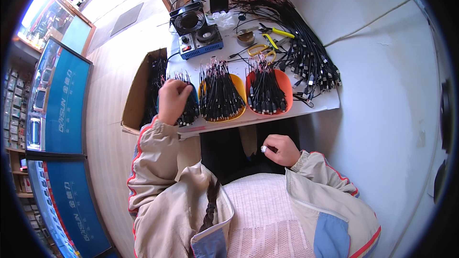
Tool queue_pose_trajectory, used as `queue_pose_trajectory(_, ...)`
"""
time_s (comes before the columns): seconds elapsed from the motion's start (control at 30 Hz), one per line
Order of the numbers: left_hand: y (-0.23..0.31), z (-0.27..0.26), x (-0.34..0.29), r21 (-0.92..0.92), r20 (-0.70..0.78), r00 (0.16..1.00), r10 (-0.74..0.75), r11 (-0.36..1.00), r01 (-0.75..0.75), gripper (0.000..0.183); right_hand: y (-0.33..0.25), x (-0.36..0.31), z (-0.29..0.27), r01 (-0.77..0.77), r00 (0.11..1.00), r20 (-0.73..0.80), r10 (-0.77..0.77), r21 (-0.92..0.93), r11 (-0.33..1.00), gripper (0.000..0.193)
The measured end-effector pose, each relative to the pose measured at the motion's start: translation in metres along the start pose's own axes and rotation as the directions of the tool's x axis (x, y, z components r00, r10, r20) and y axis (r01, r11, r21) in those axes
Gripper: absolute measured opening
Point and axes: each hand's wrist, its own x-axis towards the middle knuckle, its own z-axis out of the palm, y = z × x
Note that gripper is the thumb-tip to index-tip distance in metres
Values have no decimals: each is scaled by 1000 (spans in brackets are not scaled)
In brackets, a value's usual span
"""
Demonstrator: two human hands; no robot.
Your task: The person repeatedly picks a black cable from a tray, strips the end with pliers, twists the exposed wires, and wraps the joint with white tape. Finished cables are placed into a cardboard box on the left. The process is repeated multiple times throughout the clip.
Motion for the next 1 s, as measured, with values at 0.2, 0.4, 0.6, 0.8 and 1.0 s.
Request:
queue_pose_trajectory(0.2,41,-27,-26,-519,-358,933,41,821,-236,13,-43,66,-16,39,964,-267,-9,107,993,14)
queue_pose_trajectory(0.4,78,-16,-78,-859,-140,967,-213,512,-11,7,-32,173,-2,-247,946,-276,171,-272,930,27)
queue_pose_trajectory(0.6,72,7,-99,-930,-2,959,-283,354,103,8,-19,192,13,-306,929,-315,195,-359,882,30)
queue_pose_trajectory(0.8,76,13,-99,-981,52,952,-301,163,105,10,-51,164,-1,-72,891,-453,9,-122,990,21)
queue_pose_trajectory(1.0,103,19,-100,-984,177,929,-325,-26,178,13,-105,86,-8,104,937,-344,-59,115,988,16)
